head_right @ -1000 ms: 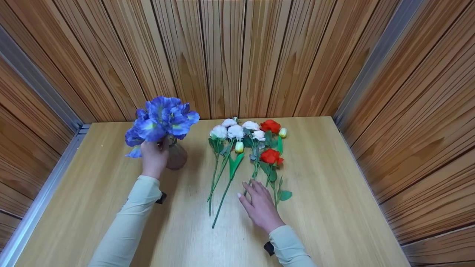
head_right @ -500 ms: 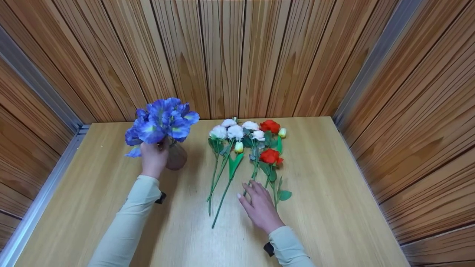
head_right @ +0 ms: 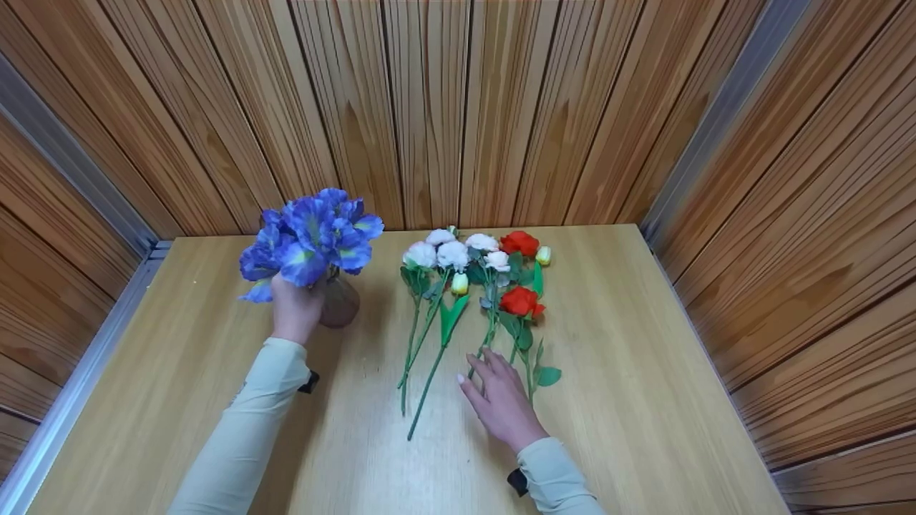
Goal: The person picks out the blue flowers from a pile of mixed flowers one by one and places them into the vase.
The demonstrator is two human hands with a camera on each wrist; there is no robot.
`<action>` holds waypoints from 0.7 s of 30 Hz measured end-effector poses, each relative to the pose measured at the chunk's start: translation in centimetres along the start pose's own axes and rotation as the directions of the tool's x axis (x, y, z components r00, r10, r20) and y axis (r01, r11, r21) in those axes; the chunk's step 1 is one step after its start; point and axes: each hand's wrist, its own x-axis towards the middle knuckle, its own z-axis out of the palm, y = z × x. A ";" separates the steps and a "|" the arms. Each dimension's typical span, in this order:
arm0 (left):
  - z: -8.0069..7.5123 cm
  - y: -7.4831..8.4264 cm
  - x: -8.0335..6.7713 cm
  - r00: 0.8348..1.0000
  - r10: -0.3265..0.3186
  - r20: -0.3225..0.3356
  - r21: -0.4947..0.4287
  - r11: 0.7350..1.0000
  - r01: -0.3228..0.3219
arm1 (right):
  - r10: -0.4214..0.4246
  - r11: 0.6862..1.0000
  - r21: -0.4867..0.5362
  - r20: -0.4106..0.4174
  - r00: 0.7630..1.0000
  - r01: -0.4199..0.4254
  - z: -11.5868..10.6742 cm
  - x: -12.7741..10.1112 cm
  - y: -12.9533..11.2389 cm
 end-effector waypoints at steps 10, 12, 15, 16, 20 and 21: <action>0.1 0.2 -0.1 1.000 -0.028 -0.013 0.088 0.996 0.029 | 0.018 1.000 0.002 0.001 1.000 -0.018 0.0 -0.1 -0.2; 0.3 0.2 0.0 1.000 -0.008 -0.017 0.147 0.989 0.011 | 0.017 1.000 0.003 0.002 1.000 -0.017 0.0 -0.2 -0.2; 0.4 0.3 0.0 1.000 0.026 -0.012 0.212 0.977 -0.023 | 0.016 1.000 0.004 0.004 1.000 -0.016 0.0 -0.2 -0.2; 0.4 0.3 0.0 0.999 0.040 -0.009 0.233 0.972 -0.036 | 0.019 1.000 0.001 0.003 1.000 -0.019 0.0 -0.2 -0.2; 0.5 0.3 0.0 0.998 0.070 0.005 0.265 0.962 -0.069 | 0.007 1.000 -0.012 0.000 1.000 -0.007 -0.1 -0.2 -0.1; 0.6 0.3 0.0 0.998 0.068 0.007 0.257 0.964 -0.068 | 0.006 1.000 -0.015 -0.001 1.000 -0.006 -0.1 -0.2 -0.1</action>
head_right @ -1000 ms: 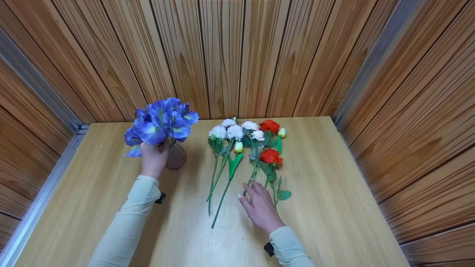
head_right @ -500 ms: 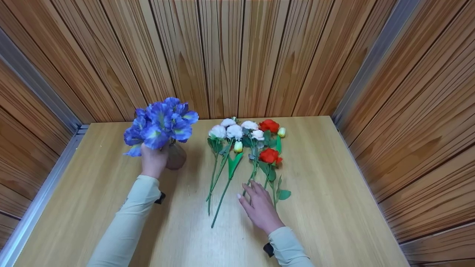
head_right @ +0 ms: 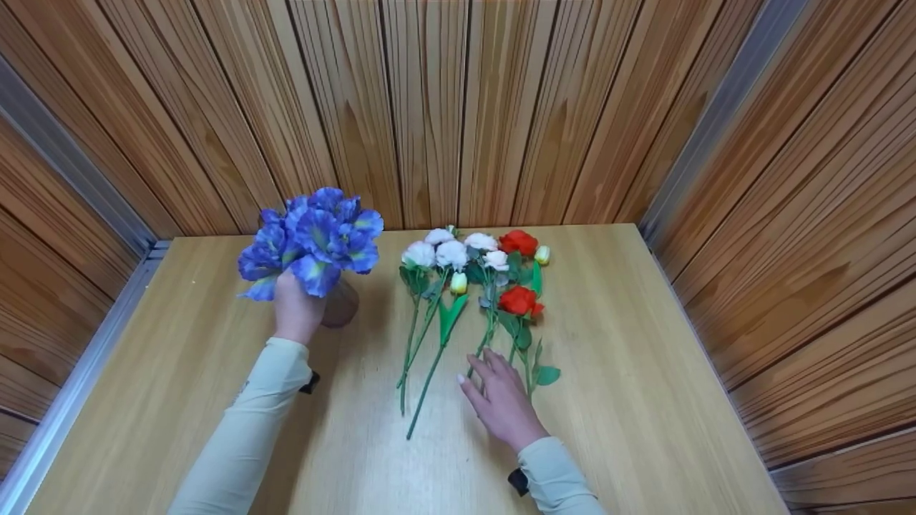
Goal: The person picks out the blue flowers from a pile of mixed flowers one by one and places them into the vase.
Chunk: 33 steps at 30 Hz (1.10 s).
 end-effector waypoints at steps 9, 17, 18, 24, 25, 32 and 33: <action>0.0 -0.1 0.0 0.995 0.095 -0.042 -0.020 0.995 -0.096 | 0.005 1.000 -0.005 0.025 1.000 -0.005 -0.1 0.1 -0.2; 0.2 -0.3 -0.1 0.991 0.120 -0.057 -0.018 0.992 -0.122 | 0.007 1.000 0.007 0.034 0.999 -0.007 0.0 0.1 -0.3; 0.2 -0.3 -0.2 0.992 0.112 -0.049 -0.018 0.993 -0.113 | 0.005 1.000 0.008 0.035 0.999 -0.005 0.0 0.1 -0.3; 0.4 -0.5 -0.4 0.994 0.104 -0.032 -0.001 0.995 -0.104 | 0.008 1.000 0.009 0.027 1.000 -0.008 0.1 0.1 -0.3; 0.4 -0.6 -0.5 0.994 0.107 -0.033 0.005 0.994 -0.107 | 0.007 1.000 0.009 0.024 1.000 -0.007 0.1 0.1 -0.4; 0.6 -1.1 -0.8 0.990 0.134 -0.042 0.035 0.991 -0.133 | 0.005 1.000 0.011 0.016 1.000 -0.005 0.5 0.4 -0.3; 0.6 -1.2 -0.8 0.990 0.137 -0.043 0.038 0.990 -0.136 | 0.008 1.000 0.013 0.017 1.000 -0.009 0.5 0.4 -0.3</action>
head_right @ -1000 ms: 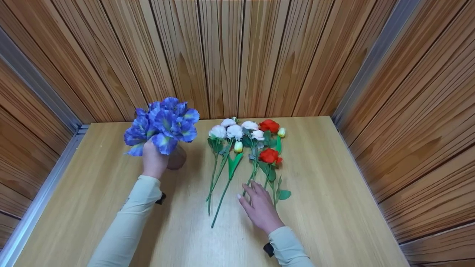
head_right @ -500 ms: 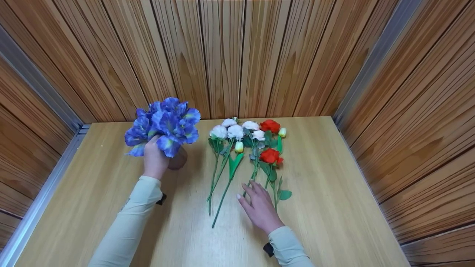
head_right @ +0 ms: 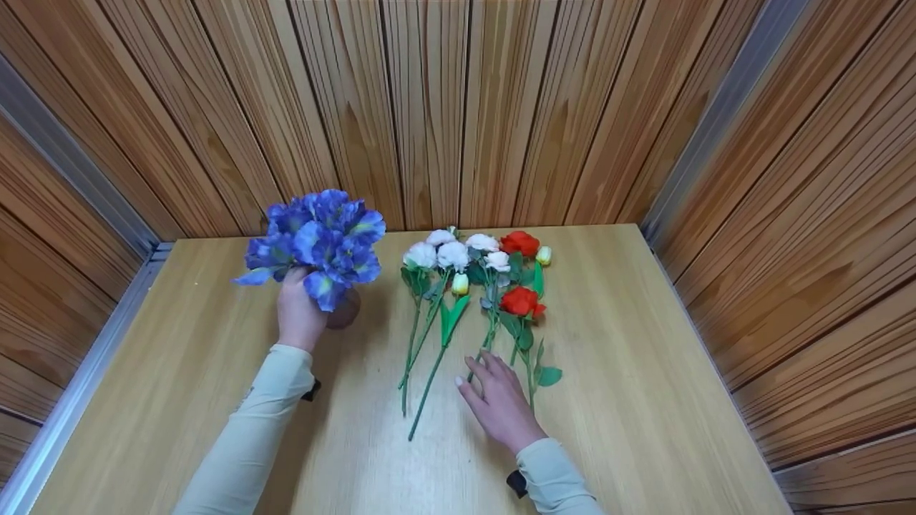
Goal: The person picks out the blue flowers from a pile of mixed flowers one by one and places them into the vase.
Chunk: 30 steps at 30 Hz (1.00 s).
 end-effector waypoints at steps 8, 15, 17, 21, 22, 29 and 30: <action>0.1 -0.4 -0.4 1.000 -0.014 0.011 0.031 0.999 0.013 | -0.001 1.000 0.000 0.020 1.000 0.001 0.1 0.2 -0.1; -0.4 -0.7 -1.4 1.000 0.030 -0.008 0.023 0.999 -0.030 | -0.004 1.000 0.009 0.027 1.000 0.004 0.7 0.2 -0.1; -0.6 -0.7 -2.1 0.999 0.027 -0.017 -0.003 1.000 -0.027 | -0.012 1.000 0.013 0.030 0.999 0.012 0.9 0.2 -0.1; -1.3 -0.3 -3.9 0.998 0.028 -0.050 -0.030 0.999 -0.030 | -0.033 0.999 0.007 0.036 0.999 0.032 1.5 0.5 -0.1; -1.4 -0.1 -4.5 0.998 0.032 -0.059 -0.037 0.999 -0.034 | -0.037 0.999 0.002 0.036 0.999 0.037 1.5 0.5 -0.1; -1.2 1.4 -8.4 0.999 0.032 -0.026 -0.086 0.996 -0.034 | -0.057 0.997 -0.053 0.030 0.998 0.059 1.3 0.9 -0.3; -1.1 1.7 -8.8 1.000 0.028 0.008 -0.092 0.995 -0.027 | -0.058 0.996 -0.065 0.026 0.998 0.060 1.2 0.9 -0.4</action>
